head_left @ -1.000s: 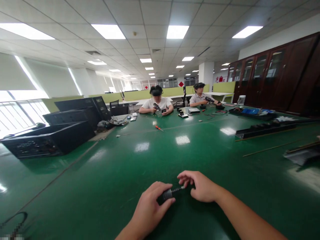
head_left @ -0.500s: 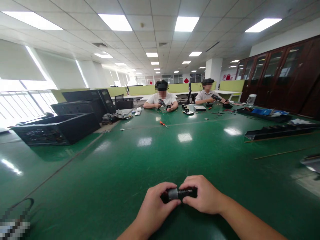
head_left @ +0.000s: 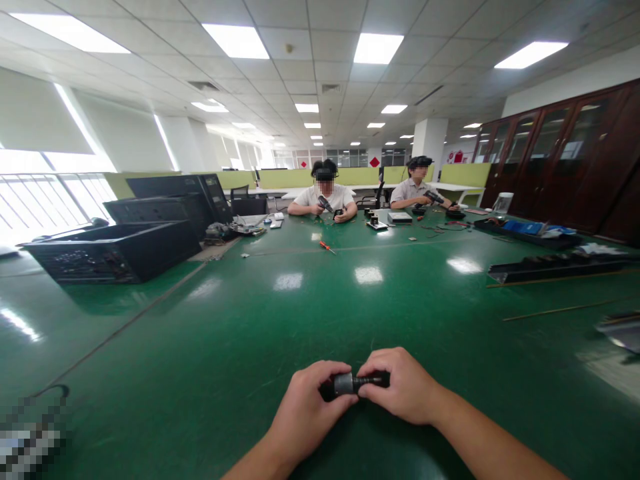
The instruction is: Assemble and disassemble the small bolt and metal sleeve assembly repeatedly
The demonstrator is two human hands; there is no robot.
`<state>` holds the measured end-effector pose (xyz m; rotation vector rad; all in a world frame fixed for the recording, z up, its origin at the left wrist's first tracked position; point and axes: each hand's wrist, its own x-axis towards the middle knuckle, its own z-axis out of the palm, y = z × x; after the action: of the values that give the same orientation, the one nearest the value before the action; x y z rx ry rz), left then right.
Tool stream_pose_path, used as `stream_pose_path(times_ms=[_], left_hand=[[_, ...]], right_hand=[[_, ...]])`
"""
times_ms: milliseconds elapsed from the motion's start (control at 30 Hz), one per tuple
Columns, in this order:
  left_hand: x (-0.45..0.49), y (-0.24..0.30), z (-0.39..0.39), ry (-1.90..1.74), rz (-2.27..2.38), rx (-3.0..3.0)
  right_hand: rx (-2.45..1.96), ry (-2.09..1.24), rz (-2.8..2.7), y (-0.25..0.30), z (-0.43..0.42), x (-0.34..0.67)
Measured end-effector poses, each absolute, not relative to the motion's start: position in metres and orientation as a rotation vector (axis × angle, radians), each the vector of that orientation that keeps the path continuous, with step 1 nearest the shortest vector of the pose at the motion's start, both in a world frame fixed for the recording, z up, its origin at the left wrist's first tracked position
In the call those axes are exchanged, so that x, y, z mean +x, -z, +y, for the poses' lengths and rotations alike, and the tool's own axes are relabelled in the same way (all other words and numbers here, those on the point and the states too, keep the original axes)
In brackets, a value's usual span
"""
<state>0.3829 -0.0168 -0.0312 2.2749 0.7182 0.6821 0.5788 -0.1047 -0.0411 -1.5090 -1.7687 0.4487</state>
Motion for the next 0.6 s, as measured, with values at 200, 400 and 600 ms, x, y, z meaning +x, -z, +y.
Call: stream_pose_path(times_ms=[200,400,600], left_hand=[[0.3823,0.0330,-0.0158,-0.689,0.727,2.285],[0.3824,0.0310,-0.0156,-0.690,0.743,2.293],[0.3828,0.0306,-0.0157,-0.706,0.743,2.287]], right_hand=[[-1.529,-0.450,-1.780,0.0390,-0.1048,0.5794],[-1.527,-0.451,-1.776,0.0384,-0.1051,0.5809],[-1.537,-0.449,-1.780,0.0389,-0.1055,0.5803]])
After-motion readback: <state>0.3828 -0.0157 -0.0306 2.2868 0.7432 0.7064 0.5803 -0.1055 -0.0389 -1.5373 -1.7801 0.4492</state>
